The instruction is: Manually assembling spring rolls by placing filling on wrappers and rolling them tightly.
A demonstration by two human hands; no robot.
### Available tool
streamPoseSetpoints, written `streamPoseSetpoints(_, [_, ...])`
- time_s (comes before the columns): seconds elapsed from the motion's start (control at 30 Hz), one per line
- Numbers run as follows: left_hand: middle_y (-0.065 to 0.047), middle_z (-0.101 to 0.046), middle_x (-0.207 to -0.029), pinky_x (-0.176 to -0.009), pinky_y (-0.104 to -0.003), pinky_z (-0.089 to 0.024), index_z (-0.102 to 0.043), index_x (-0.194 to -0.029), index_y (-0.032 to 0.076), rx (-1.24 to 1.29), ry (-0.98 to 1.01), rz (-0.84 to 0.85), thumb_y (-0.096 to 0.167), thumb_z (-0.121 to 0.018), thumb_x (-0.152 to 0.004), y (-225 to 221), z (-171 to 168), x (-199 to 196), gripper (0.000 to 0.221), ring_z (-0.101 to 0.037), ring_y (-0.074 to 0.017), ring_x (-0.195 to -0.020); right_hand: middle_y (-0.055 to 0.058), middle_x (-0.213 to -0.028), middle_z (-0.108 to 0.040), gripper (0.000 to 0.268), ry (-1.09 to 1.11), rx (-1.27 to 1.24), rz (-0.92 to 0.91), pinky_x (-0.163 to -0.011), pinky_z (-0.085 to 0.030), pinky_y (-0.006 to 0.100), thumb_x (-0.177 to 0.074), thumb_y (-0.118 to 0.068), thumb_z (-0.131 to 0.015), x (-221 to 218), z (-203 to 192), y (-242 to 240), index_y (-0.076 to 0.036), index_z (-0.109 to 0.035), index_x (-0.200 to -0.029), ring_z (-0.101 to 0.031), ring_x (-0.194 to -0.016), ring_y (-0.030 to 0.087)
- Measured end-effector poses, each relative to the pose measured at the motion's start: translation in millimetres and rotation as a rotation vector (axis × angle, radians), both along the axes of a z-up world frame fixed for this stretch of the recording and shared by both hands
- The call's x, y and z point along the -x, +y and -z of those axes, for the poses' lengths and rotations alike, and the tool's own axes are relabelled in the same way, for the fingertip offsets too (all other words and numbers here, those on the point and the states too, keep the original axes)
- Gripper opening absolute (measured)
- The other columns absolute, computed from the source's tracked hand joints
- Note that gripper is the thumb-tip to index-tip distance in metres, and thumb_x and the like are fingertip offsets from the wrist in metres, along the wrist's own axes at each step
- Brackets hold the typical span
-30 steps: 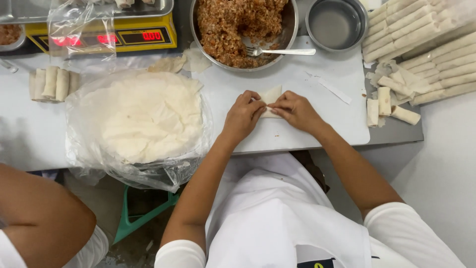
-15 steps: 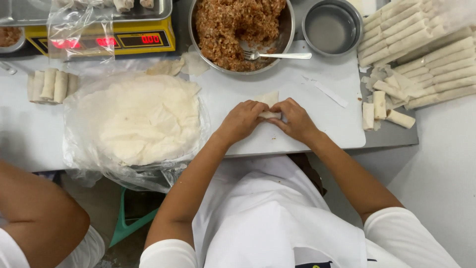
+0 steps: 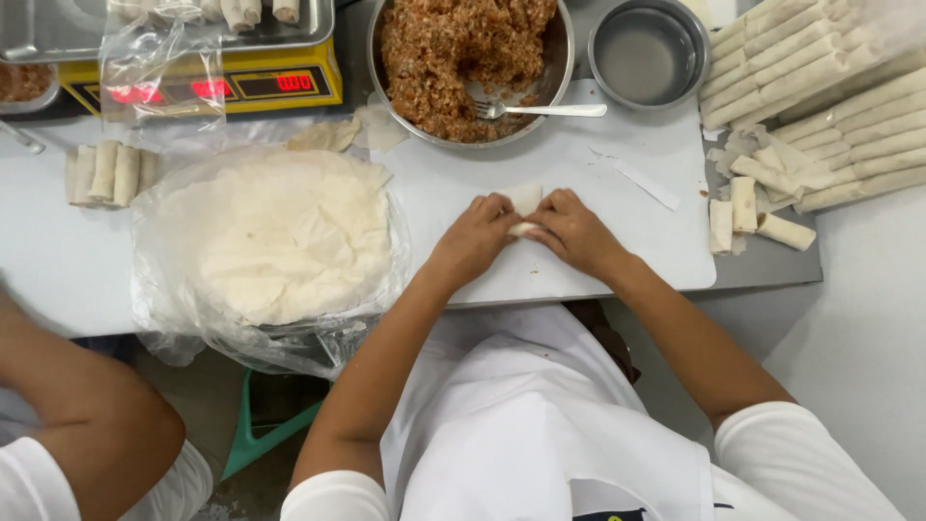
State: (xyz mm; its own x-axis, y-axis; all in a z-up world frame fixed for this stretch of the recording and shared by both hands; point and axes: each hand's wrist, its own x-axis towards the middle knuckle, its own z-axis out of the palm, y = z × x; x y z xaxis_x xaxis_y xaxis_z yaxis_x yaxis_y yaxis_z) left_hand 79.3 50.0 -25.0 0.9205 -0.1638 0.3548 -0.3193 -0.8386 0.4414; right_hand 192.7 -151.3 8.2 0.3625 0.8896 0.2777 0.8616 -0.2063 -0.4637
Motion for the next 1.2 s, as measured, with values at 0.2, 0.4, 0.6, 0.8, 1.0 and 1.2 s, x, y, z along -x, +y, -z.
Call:
streamPoseSetpoints(0.2, [-0.004, -0.059, -0.095, -0.083, -0.033, -0.056, -0.064, -0.122, 0.016, 0.137, -0.199, -0.060, 0.023, -0.066, -0.099, -2.1, -5.9, 16.9, 0.024, -0.064, -0.0220, -0.089, 0.007, -0.091, -0.058, 0.030, -0.103, 0.072, 0.038, -0.078, -0.050, 0.040, -0.107, -0.029, -0.058, 5.8, -7.3, -4.4, -0.012, -0.069, -0.128, -0.060, -0.086, 0.025])
streamPoseSetpoints(0.4, [-0.003, -0.057, -0.108, -0.079, -0.033, -0.053, -0.067, -0.116, 0.014, -0.132, -0.231, -0.138, 0.027, -0.062, -0.102, -4.0, -14.5, 14.0, 0.020, -0.059, -0.0219, -0.099, 0.005, -0.107, -0.065, 0.025, -0.275, -0.108, 0.036, -0.079, -0.051, 0.034, -0.101, -0.024, -0.067, 20.1, 5.1, 2.5, -0.012, -0.068, -0.123, -0.062, -0.094, 0.021])
streamPoseSetpoints(0.6, [-0.002, -0.056, -0.099, -0.080, -0.036, -0.054, -0.061, -0.128, 0.017, 0.130, -0.030, -0.116, 0.032, -0.066, -0.098, 3.6, -3.9, 7.9, 0.034, -0.062, -0.0227, -0.092, 0.007, -0.102, -0.067, 0.023, -0.186, -0.115, 0.003, -0.078, -0.055, 0.031, -0.103, -0.022, -0.065, 14.6, -9.4, 6.1, -0.008, -0.070, -0.120, -0.063, -0.090, 0.021])
streamPoseSetpoints(0.8, [-0.001, -0.064, -0.088, -0.076, -0.029, -0.057, -0.073, -0.104, 0.015, 0.269, -0.139, -0.211, 0.024, -0.070, -0.098, 0.9, -17.8, 6.7, 0.011, -0.065, -0.0174, -0.080, 0.009, -0.101, -0.063, 0.026, -0.225, -0.092, 0.038, -0.078, -0.054, 0.034, -0.105, -0.024, -0.062, 4.4, 3.3, 6.2, -0.007, -0.072, -0.123, -0.060, -0.089, 0.024])
streamPoseSetpoints(1.0, [-0.008, -0.062, -0.090, -0.076, -0.030, -0.057, -0.076, -0.097, 0.008, 0.156, -0.196, -0.354, 0.017, -0.066, -0.100, -8.4, -28.5, -5.8, 0.014, -0.065, -0.0211, -0.082, 0.006, -0.104, -0.056, 0.036, -0.201, -0.057, 0.104, -0.082, -0.048, 0.037, -0.106, -0.031, -0.059, -5.6, 15.7, 8.5, -0.012, -0.064, -0.136, -0.055, -0.092, 0.022])
streamPoseSetpoints(1.2, [-0.008, -0.060, -0.105, -0.079, -0.036, -0.054, -0.064, -0.112, 0.016, -0.023, -0.290, -0.297, 0.026, -0.060, -0.102, -10.1, -17.2, -2.1, 0.015, -0.062, -0.0277, -0.100, 0.003, -0.102, -0.061, 0.024, -0.152, 0.087, 0.127, -0.080, -0.048, 0.037, -0.105, -0.034, -0.061, -3.2, -10.1, 8.6, -0.017, -0.071, -0.120, -0.056, -0.094, 0.021])
